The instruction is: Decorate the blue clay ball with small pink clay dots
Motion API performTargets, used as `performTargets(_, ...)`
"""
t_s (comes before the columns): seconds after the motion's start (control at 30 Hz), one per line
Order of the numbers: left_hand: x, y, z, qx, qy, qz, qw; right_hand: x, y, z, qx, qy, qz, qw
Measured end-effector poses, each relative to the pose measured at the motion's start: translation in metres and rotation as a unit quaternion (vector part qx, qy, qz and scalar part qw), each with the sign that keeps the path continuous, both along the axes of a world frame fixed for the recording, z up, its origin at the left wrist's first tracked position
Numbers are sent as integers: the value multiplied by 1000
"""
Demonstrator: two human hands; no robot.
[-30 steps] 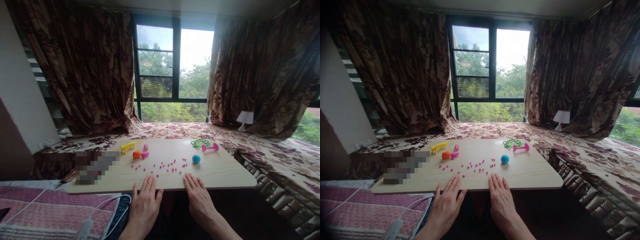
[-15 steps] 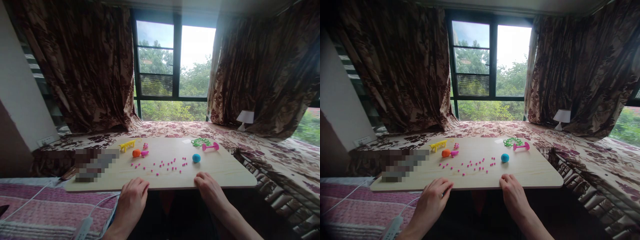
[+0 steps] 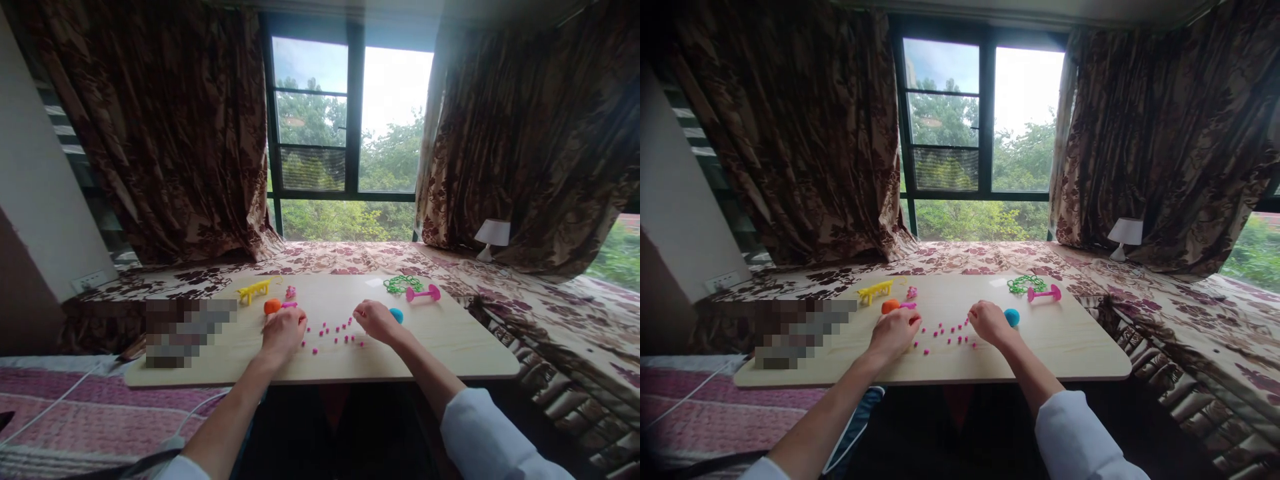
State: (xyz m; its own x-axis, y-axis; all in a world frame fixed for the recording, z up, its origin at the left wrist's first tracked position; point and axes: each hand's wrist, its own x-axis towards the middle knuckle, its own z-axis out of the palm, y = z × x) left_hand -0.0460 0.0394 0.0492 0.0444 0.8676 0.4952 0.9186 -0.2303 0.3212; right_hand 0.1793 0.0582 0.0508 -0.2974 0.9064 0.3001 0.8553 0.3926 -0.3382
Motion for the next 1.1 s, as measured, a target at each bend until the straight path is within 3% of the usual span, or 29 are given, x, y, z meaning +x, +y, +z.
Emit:
performTargets(0.13,-3,-1,1,5,-47,-24,999,1,9,1,-15,12,6,1000)
performTargets(0.27,-7,-12,4,25,-138,-39,989,28,13,13,2,48,-14,999)
performTargets(0.4,-2,-34,-5,34,-266,-58,962,69,11,14,5,76,-51,996)
performTargets(0.5,9,-60,-17,4,-357,-78,931,82,3,6,2,98,-55,994)
performTargets(0.53,13,-69,-20,-18,-398,-90,913,80,-2,4,10,110,-55,992)
performTargets(0.6,24,-87,-23,-120,-606,-135,775,68,-18,2,30,137,-54,989)
performTargets(0.67,36,-101,-23,-215,-725,-155,636,44,-43,1,42,176,-23,983)
performTargets(0.7,42,-107,-23,-254,-757,-159,581,31,-59,1,42,194,1,980)
performTargets(0.77,52,-114,-21,-309,-791,-151,506,3,-91,3,23,257,105,960)
performTargets(0.83,57,-119,-22,-327,-808,-149,468,-16,-116,5,0,262,145,954)
performTargets(0.93,54,-122,-26,-324,-819,-132,455,-21,-121,4,3,258,155,954)
performTargets(1.1,43,-122,-36,-315,-822,-96,465,1,-75,-18,59,188,-1,980)
